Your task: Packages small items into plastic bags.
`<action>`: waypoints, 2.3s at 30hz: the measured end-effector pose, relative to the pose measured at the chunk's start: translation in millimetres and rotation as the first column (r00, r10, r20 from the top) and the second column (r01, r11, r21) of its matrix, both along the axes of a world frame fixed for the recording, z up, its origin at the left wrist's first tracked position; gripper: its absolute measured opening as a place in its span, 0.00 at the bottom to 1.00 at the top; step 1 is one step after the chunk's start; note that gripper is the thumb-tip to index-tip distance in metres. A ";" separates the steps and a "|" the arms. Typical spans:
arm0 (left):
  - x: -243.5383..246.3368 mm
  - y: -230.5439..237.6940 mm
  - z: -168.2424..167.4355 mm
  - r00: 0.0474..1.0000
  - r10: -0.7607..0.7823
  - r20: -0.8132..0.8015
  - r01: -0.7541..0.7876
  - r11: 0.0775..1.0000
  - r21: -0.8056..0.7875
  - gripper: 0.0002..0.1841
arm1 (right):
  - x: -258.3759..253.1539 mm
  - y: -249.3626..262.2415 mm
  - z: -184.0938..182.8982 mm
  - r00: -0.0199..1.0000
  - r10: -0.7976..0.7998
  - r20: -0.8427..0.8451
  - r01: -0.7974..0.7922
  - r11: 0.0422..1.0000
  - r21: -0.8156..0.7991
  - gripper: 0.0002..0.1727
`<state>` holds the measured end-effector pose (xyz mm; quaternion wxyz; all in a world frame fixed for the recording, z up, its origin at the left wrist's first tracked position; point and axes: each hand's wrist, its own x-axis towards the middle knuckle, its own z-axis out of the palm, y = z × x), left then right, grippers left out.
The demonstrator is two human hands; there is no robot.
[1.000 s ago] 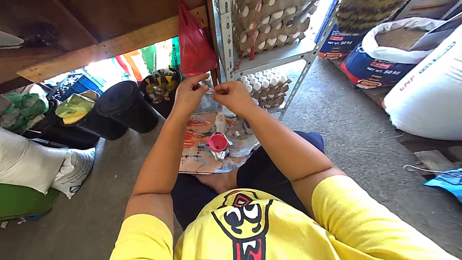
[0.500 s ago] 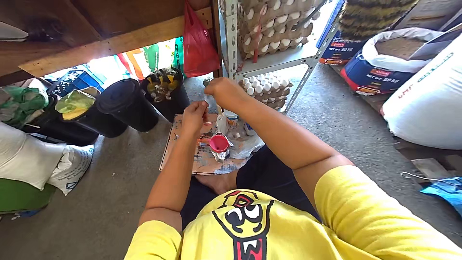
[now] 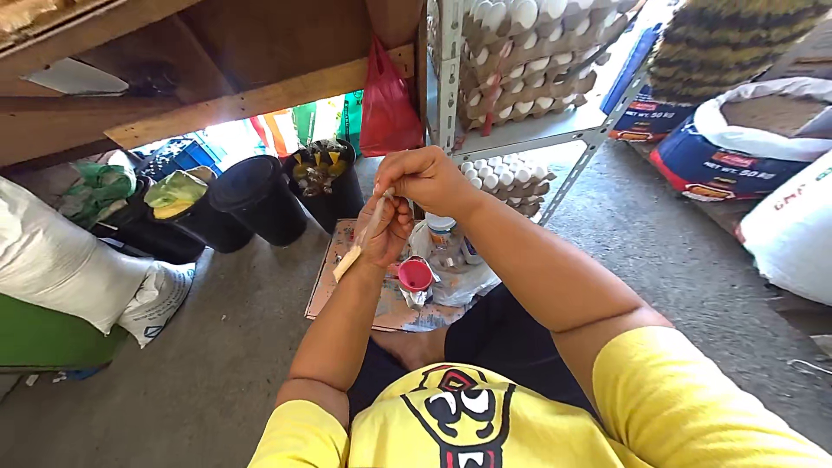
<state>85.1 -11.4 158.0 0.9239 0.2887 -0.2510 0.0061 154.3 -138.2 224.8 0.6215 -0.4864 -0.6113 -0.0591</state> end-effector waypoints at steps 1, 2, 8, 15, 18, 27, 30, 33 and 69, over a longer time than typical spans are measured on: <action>1.3 1.9 2.2 0.998 0.065 0.025 -0.067 0.996 0.066 0.04 | -1.0 -4.0 -0.6 0.999 0.008 -0.049 -0.008 1.000 -0.001 0.05; 1.7 3.2 3.8 0.986 0.158 0.060 -0.165 0.976 0.144 0.03 | -2.1 -8.6 -1.3 0.995 0.014 -0.096 -0.015 1.000 -0.009 0.05; -2.3 21.8 25.4 0.315 0.413 0.855 -0.948 0.185 0.259 0.08 | -8.3 -32.4 -6.2 0.940 0.107 -0.325 -0.107 0.994 0.019 0.08; -10.6 13.8 45.6 -0.028 0.221 0.975 -0.973 -0.230 0.024 0.06 | -27.9 -52.5 8.0 0.881 -0.186 -0.435 0.140 0.981 -0.136 0.10; -8.8 7.7 45.0 -0.079 0.207 0.975 -0.946 -0.325 -0.007 0.04 | -30.0 -56.5 6.3 0.843 -0.320 -0.433 0.244 0.944 -0.222 0.09; -19.1 -8.3 28.5 0.302 0.484 0.821 -0.873 -0.207 0.443 0.06 | -30.9 -45.7 -22.2 0.723 -0.360 -0.590 0.319 0.931 -0.177 0.09; -24.7 -8.2 25.2 0.402 0.517 0.756 -0.832 -0.139 0.538 0.08 | -34.9 -38.9 -30.4 0.716 -0.366 -0.594 0.353 0.924 -0.144 0.10; -29.6 -7.1 27.6 0.431 0.528 0.731 -0.801 -0.149 0.580 0.08 | -41.0 -34.2 -36.8 0.731 -0.435 -0.526 0.434 0.891 -0.132 0.09; -14.1 -3.1 -3.8 0.624 0.544 0.561 -0.628 -0.077 0.774 0.05 | -37.0 -30.4 -80.2 0.471 -0.384 -0.794 0.375 0.902 -0.214 0.07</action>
